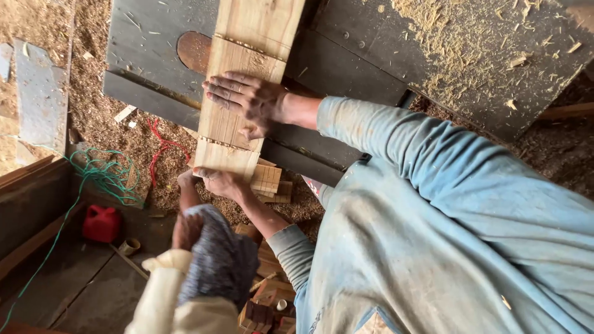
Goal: Cutting several slots into small wooden boards using a table saw.
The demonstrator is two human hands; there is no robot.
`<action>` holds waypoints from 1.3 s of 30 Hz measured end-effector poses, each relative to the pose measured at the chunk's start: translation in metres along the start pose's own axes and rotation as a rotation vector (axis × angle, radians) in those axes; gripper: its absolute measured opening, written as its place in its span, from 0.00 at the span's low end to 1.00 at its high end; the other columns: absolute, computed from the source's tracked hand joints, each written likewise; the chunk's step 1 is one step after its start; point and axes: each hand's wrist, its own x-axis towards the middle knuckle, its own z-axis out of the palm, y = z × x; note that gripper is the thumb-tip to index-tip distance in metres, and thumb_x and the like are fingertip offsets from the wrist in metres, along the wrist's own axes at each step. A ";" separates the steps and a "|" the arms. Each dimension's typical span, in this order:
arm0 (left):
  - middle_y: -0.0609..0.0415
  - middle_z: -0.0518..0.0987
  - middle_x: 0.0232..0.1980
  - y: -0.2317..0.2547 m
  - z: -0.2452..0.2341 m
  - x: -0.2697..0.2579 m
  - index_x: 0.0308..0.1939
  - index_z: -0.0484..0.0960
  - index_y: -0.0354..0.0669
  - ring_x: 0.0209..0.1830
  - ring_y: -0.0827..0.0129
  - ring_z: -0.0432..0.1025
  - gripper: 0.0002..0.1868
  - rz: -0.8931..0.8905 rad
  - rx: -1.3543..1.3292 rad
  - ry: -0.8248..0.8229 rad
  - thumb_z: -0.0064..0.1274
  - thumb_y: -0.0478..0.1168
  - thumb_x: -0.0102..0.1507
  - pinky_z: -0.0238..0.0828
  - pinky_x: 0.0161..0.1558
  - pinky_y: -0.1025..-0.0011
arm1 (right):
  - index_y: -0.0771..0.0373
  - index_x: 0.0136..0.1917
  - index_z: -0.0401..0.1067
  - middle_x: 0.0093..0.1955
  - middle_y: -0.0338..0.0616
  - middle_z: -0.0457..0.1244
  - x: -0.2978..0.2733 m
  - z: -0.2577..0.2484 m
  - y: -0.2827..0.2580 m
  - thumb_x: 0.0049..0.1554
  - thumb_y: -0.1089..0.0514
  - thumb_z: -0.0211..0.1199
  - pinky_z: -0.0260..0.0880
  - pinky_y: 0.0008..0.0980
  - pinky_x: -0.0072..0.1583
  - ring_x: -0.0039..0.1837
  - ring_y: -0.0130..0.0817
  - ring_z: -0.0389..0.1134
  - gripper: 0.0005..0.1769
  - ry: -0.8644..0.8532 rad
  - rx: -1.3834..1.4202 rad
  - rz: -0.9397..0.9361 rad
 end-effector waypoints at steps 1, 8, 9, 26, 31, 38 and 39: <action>0.49 0.77 0.56 0.004 -0.007 0.007 0.64 0.75 0.48 0.52 0.62 0.72 0.25 -0.052 -0.089 0.025 0.42 0.47 0.63 0.70 0.53 0.55 | 0.72 0.83 0.34 0.87 0.62 0.35 0.003 -0.004 0.001 0.58 0.21 0.47 0.31 0.42 0.82 0.86 0.51 0.38 0.63 -0.060 -0.020 -0.006; 0.48 0.78 0.49 0.027 -0.072 0.067 0.62 0.75 0.41 0.42 0.63 0.72 0.23 -0.413 -0.688 0.200 0.40 0.47 0.67 0.70 0.42 0.59 | 0.71 0.82 0.37 0.85 0.59 0.37 0.033 -0.034 0.007 0.53 0.14 0.42 0.33 0.40 0.81 0.85 0.49 0.39 0.68 -0.232 -0.188 -0.113; 0.47 0.79 0.49 0.041 -0.081 0.072 0.61 0.75 0.40 0.41 0.63 0.72 0.23 -0.473 -0.779 0.223 0.39 0.47 0.67 0.70 0.41 0.60 | 0.71 0.82 0.37 0.85 0.59 0.37 0.039 -0.032 0.010 0.53 0.14 0.42 0.33 0.40 0.81 0.85 0.49 0.39 0.68 -0.232 -0.183 -0.123; 0.44 0.83 0.33 0.199 -0.219 0.129 0.57 0.76 0.25 0.18 0.65 0.73 0.25 -1.492 -2.166 1.250 0.34 0.47 0.76 0.72 0.15 0.71 | 0.69 0.60 0.68 0.64 0.58 0.60 0.095 -0.051 -0.067 0.63 0.20 0.36 0.53 0.50 0.71 0.67 0.49 0.59 0.49 -0.331 -0.148 -0.461; 0.51 0.78 0.28 0.253 -0.127 0.097 0.52 0.75 0.28 0.14 0.73 0.69 0.17 -1.131 -2.694 1.119 0.38 0.42 0.75 0.65 0.12 0.79 | 0.60 0.50 0.73 0.47 0.44 0.69 0.016 -0.075 -0.105 0.59 0.35 0.53 0.68 0.42 0.63 0.51 0.37 0.71 0.26 -0.357 -0.279 -0.627; 0.44 0.76 0.26 0.326 -0.171 0.094 0.43 0.73 0.25 0.18 0.70 0.74 0.29 -0.588 -3.550 1.494 0.33 0.53 0.77 0.78 0.17 0.80 | 0.56 0.37 0.77 0.38 0.41 0.70 -0.018 -0.030 -0.134 0.51 0.57 0.69 0.71 0.38 0.41 0.40 0.36 0.72 0.03 -0.442 -0.040 -0.598; 0.44 0.76 0.26 0.322 -0.219 0.105 0.43 0.73 0.25 0.18 0.70 0.74 0.29 -0.599 -3.554 1.468 0.33 0.53 0.77 0.78 0.17 0.80 | 0.56 0.37 0.77 0.38 0.41 0.70 -0.021 -0.035 -0.135 0.51 0.57 0.69 0.71 0.38 0.41 0.40 0.36 0.72 0.03 -0.442 -0.035 -0.584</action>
